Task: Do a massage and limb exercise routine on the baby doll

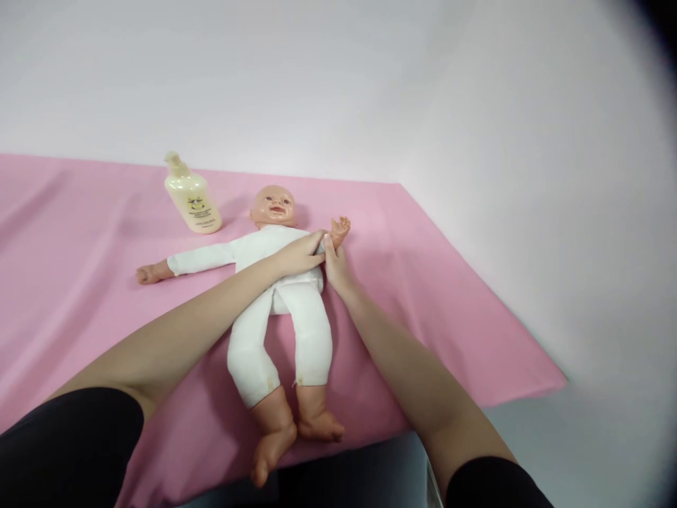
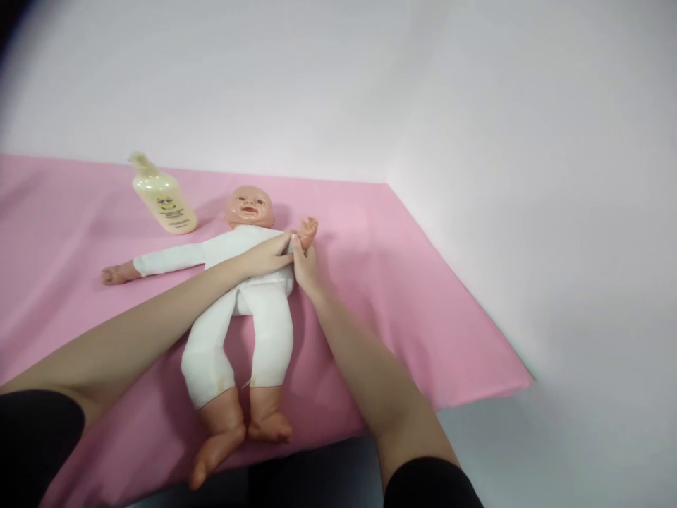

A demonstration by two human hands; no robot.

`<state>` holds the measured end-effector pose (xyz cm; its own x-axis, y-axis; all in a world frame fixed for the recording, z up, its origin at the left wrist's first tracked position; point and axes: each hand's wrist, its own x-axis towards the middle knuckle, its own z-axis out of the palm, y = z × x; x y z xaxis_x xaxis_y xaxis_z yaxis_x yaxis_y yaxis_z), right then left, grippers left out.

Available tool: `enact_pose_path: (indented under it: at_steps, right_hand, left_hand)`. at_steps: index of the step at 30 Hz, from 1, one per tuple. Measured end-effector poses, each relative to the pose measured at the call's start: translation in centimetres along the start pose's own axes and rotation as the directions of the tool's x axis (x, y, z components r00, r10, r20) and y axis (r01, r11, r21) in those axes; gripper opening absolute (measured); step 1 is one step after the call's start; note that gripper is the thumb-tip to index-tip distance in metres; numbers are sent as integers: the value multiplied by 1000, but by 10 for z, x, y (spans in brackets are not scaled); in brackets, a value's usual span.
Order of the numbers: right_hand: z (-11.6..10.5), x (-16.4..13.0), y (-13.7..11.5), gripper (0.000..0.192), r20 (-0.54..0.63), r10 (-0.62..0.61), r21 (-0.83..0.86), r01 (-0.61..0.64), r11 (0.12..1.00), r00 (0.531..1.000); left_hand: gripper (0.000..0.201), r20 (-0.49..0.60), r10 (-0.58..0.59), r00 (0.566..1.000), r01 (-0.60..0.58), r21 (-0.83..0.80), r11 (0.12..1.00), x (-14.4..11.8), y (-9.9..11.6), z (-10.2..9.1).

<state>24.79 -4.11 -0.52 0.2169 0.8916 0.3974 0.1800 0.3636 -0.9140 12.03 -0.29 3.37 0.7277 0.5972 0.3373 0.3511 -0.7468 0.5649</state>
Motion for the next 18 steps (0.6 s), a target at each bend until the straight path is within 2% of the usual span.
enact_pose_path:
  at_steps: [4,18]
  right_hand:
    - [0,0,1,90,3,9,-7,-9,1000,1000]
    - [-2,1,4,94,22,10,0,-10,1000,1000]
  left_hand:
    - [21,24,-11,1000,11,9,1000,0,2,-1]
    - [24,21,13,1000,-12,-30,999,0,3,-1]
